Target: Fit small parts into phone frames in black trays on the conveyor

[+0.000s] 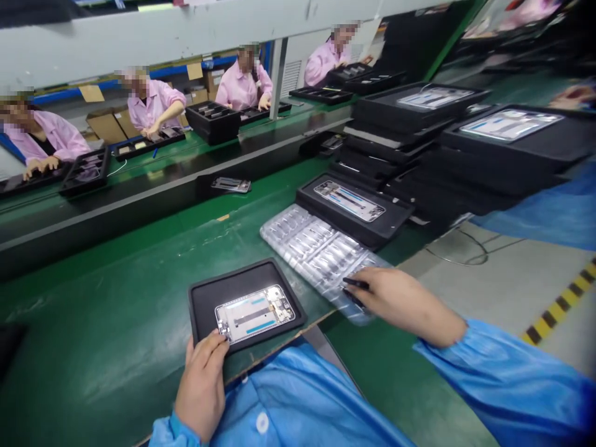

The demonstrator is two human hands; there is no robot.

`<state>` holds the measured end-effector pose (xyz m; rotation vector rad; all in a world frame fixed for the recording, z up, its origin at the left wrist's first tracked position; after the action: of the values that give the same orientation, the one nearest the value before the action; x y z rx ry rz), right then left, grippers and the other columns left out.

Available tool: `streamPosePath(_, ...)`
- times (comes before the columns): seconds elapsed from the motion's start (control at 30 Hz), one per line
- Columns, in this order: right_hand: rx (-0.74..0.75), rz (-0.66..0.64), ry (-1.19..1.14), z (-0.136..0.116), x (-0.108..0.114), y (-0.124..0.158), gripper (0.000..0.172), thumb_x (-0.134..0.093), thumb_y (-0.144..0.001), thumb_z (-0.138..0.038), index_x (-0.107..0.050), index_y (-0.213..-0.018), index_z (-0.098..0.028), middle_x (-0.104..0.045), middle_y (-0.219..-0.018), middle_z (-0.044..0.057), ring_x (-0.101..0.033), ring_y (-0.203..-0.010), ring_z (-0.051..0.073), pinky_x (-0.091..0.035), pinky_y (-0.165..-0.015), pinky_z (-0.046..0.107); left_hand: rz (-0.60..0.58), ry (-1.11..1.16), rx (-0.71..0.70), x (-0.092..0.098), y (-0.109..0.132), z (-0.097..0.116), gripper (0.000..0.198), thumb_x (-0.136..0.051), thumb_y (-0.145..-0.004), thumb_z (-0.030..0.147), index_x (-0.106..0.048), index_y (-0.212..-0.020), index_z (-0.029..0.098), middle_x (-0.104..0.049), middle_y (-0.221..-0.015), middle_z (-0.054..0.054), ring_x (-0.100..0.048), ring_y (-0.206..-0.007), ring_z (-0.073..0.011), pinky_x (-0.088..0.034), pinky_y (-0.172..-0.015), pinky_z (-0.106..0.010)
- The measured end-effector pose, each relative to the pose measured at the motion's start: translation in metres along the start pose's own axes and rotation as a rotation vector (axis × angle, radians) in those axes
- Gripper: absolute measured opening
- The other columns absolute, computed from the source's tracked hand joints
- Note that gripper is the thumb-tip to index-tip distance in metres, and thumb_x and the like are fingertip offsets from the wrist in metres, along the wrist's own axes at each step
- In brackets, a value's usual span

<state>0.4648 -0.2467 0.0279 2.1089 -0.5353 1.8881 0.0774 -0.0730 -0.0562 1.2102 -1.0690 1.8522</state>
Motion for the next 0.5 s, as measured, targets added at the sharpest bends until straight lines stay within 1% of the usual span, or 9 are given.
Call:
streamPosePath(0.03, -0.014, -0.012, -0.025, 0.002, 0.0, 0.001, 0.029, -0.05, -0.089, -0.037, -0.07, -0.078, -0.019, -0.072, -0.078, 0.008, -0.066, -0.071, 0.022, -0.045, -0.065, 0.031, 0.003, 0.007, 0.006, 0.002, 0.0, 0.001, 0.045, -0.04, -0.092, 0.007, -0.057, -0.13, 0.024, -0.064, -0.132, -0.009, -0.059, -0.126, -0.0244, -0.042, -0.112, -0.058)
streamPosePath(0.1, -0.103, -0.031, -0.12, 0.005, 0.002, 0.001, 0.033, -0.05, -0.09, -0.042, -0.069, -0.075, -0.02, -0.072, -0.074, 0.007, -0.065, -0.067, 0.022, -0.044, -0.061, 0.032, 0.006, 0.02, 0.037, 0.005, 0.001, 0.002, 0.045, -0.039, -0.092, 0.005, -0.058, -0.128, 0.025, -0.065, -0.13, -0.009, -0.059, -0.125, -0.0242, -0.041, -0.113, -0.059)
streamPosePath(0.17, -0.223, -0.04, -0.285, 0.007, 0.005, 0.0, 0.03, -0.055, -0.086, -0.045, -0.071, -0.077, -0.021, -0.073, -0.074, 0.004, -0.066, -0.067, 0.022, -0.045, -0.061, 0.031, 0.007, 0.036, 0.074, 0.009, 0.003, 0.003, 0.044, -0.039, -0.093, 0.004, -0.058, -0.127, 0.025, -0.065, -0.129, -0.008, -0.06, -0.124, -0.0242, -0.042, -0.113, -0.058)
streamPosePath(0.23, -0.315, -0.036, -0.465, 0.009, 0.007, -0.003, 0.028, -0.06, -0.083, -0.047, -0.072, -0.081, -0.022, -0.074, -0.077, 0.002, -0.067, -0.071, 0.022, -0.047, -0.065, 0.031, 0.003, 0.053, 0.108, 0.012, 0.004, 0.003, 0.045, -0.038, -0.093, 0.005, -0.058, -0.126, 0.027, -0.065, -0.129, -0.008, -0.061, -0.123, -0.0244, -0.042, -0.113, -0.058)
streamPosePath(0.33, -0.39, 0.047, -0.615, 0.011, 0.01, -0.009, 0.031, -0.065, -0.079, -0.05, -0.072, -0.084, -0.02, -0.074, -0.08, 0.003, -0.067, -0.074, 0.023, -0.048, -0.069, 0.033, 0.01, 0.084, 0.129, 0.017, 0.007, 0.003, 0.046, -0.039, -0.093, 0.007, -0.056, -0.128, 0.03, -0.066, -0.127, -0.007, -0.062, -0.12, -0.0251, -0.044, -0.11, -0.057)
streamPosePath(0.43, -0.443, 0.156, -0.633, 0.012, 0.012, -0.015, 0.032, -0.067, -0.077, -0.052, -0.071, -0.084, -0.021, -0.072, -0.076, 0.003, -0.064, -0.072, 0.023, -0.046, -0.066, 0.034, 0.052, 0.109, 0.147, 0.022, 0.008, 0.004, 0.044, -0.042, -0.094, 0.01, -0.054, -0.13, 0.031, -0.067, -0.124, -0.007, -0.063, -0.117, -0.0261, -0.045, -0.107, -0.056)
streamPosePath(0.5, -0.461, 0.207, -0.618, 0.011, 0.015, -0.02, 0.03, -0.066, -0.079, -0.051, -0.071, -0.085, -0.022, -0.072, -0.077, 0.005, -0.063, -0.072, 0.023, -0.045, -0.067, 0.036, 0.105, 0.113, 0.177, 0.028, 0.006, 0.006, 0.038, -0.045, -0.094, 0.013, -0.057, -0.126, 0.029, -0.068, -0.12, -0.008, -0.064, -0.113, -0.0263, -0.047, -0.103, -0.054)
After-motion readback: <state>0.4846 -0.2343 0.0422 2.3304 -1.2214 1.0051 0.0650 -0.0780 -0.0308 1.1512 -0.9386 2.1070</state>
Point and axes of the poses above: each hand's wrist, its own y-axis away from the middle knuckle, its own x-axis out of the back of the hand, z = x × y, the point moved 1 cm from there along -y, towards the middle knuckle
